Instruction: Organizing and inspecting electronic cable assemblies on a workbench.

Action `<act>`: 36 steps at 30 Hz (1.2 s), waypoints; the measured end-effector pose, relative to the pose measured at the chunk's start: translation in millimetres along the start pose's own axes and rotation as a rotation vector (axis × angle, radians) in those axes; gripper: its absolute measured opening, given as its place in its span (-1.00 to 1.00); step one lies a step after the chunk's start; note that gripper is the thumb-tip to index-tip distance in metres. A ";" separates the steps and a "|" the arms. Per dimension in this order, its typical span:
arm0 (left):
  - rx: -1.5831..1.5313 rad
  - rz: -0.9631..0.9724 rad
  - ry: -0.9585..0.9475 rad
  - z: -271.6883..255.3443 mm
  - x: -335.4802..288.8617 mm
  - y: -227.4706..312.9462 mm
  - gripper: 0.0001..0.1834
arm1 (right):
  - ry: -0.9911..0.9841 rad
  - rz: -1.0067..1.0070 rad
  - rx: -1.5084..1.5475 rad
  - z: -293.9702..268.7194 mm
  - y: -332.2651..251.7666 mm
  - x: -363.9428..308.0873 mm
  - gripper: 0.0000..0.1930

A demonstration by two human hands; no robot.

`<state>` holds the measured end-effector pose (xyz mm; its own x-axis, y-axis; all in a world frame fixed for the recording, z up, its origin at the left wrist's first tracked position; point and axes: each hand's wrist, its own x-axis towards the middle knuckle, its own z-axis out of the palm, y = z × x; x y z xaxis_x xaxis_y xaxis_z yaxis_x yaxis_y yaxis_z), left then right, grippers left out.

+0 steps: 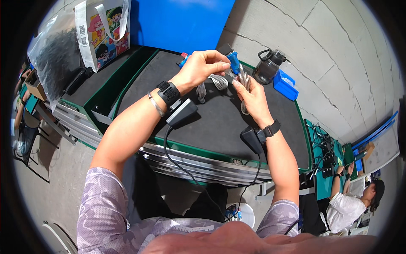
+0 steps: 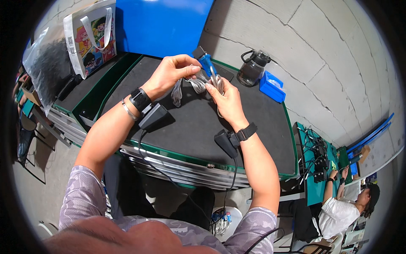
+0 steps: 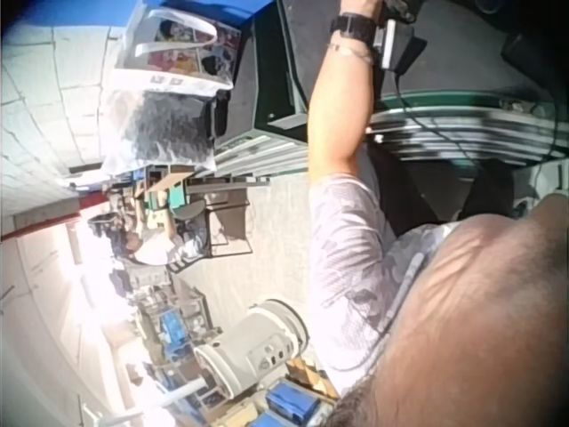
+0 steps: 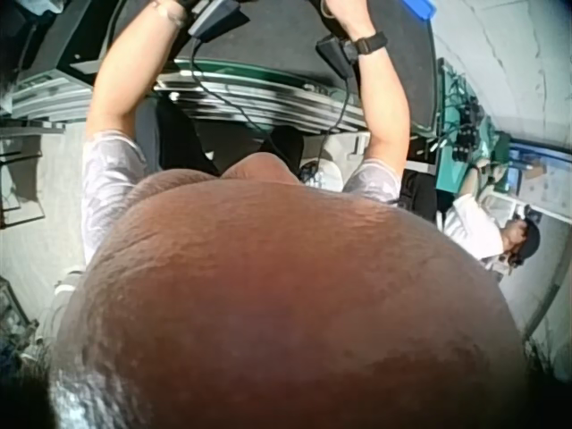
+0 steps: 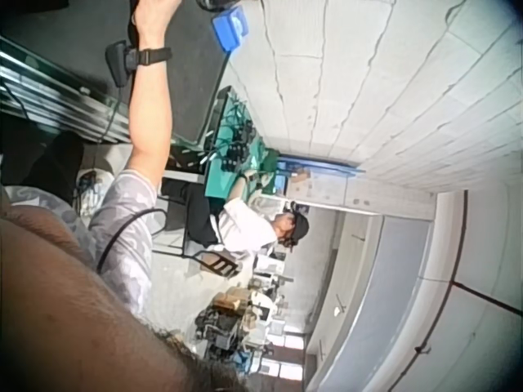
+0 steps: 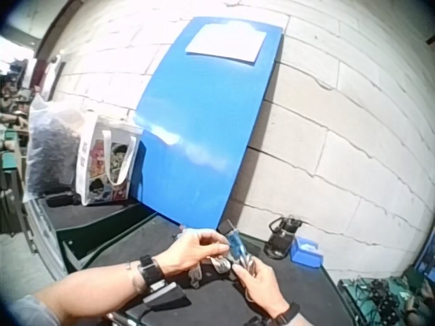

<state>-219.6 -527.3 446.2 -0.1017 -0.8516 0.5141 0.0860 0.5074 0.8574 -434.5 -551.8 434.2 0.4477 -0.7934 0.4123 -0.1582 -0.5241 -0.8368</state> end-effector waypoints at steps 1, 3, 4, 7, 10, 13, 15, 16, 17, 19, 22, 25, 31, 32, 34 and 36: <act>-0.015 0.004 -0.005 -0.4 -0.4 1.1 -0.78 | 0.001 0.002 0.001 0.3 -0.5 -0.5 -0.72; -0.025 0.005 -0.012 -0.4 -1.7 5.1 -0.78 | -0.008 -0.024 0.007 1.8 -1.2 -0.8 -0.72; -0.023 0.001 -0.011 -0.5 -1.6 4.4 -0.78 | -0.010 -0.021 0.010 1.9 0.5 -0.5 -0.72; 0.002 -0.014 -0.023 -1.3 -0.7 1.8 -0.75 | 0.015 -0.059 -0.065 0.7 8.1 0.9 -0.73; -0.006 -0.050 0.055 -8.7 4.5 5.3 -0.62 | 0.021 -0.015 0.023 2.2 3.6 2.1 -0.76; 0.262 -0.074 0.276 -32.1 11.4 -2.5 -0.60 | 0.038 0.075 0.124 1.4 1.3 2.4 -0.77; 0.748 -0.117 0.349 -46.3 14.8 -7.2 -0.44 | 0.047 0.119 0.140 0.4 1.9 2.7 -0.77; 0.746 -0.118 0.353 -46.7 13.5 -7.4 -0.44 | 0.056 0.159 0.200 -1.1 4.4 2.9 -0.78; 0.882 -0.259 0.197 -46.7 12.0 -7.5 -0.35 | 0.065 0.199 0.259 -1.8 5.8 3.3 -0.78; 1.092 -0.465 0.003 -37.1 7.3 -4.1 -0.16 | 0.061 0.235 0.347 -3.2 7.1 3.4 -0.79; 1.134 -0.569 -0.146 -36.3 7.6 -4.6 -0.27 | 0.059 0.277 0.464 -4.6 8.8 4.2 -0.80; 1.028 -0.585 -0.125 -40.0 6.2 -9.2 -0.39 | 0.041 0.279 0.537 -6.8 12.3 5.6 -0.80; 0.719 -0.321 0.196 -33.4 9.1 -7.5 -0.56 | 0.054 0.293 0.596 -11.1 18.9 8.6 -0.78; 0.598 -0.294 0.230 -25.1 8.5 2.1 -0.58 | 0.047 0.286 0.602 -15.0 22.6 8.3 -0.78; 0.520 -0.183 0.153 -10.9 3.0 14.1 -0.61 | 0.080 0.273 0.603 -12.8 18.1 6.2 -0.71; 0.537 -0.028 0.032 -1.6 -1.7 9.9 -0.64 | 0.053 0.246 0.646 -13.6 20.8 7.4 -0.68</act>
<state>-217.0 -521.0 453.7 -0.0653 -0.8651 0.4973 -0.4364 0.4730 0.7654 -446.4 -572.7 424.8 0.4198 -0.8883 0.1861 0.3136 -0.0504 -0.9482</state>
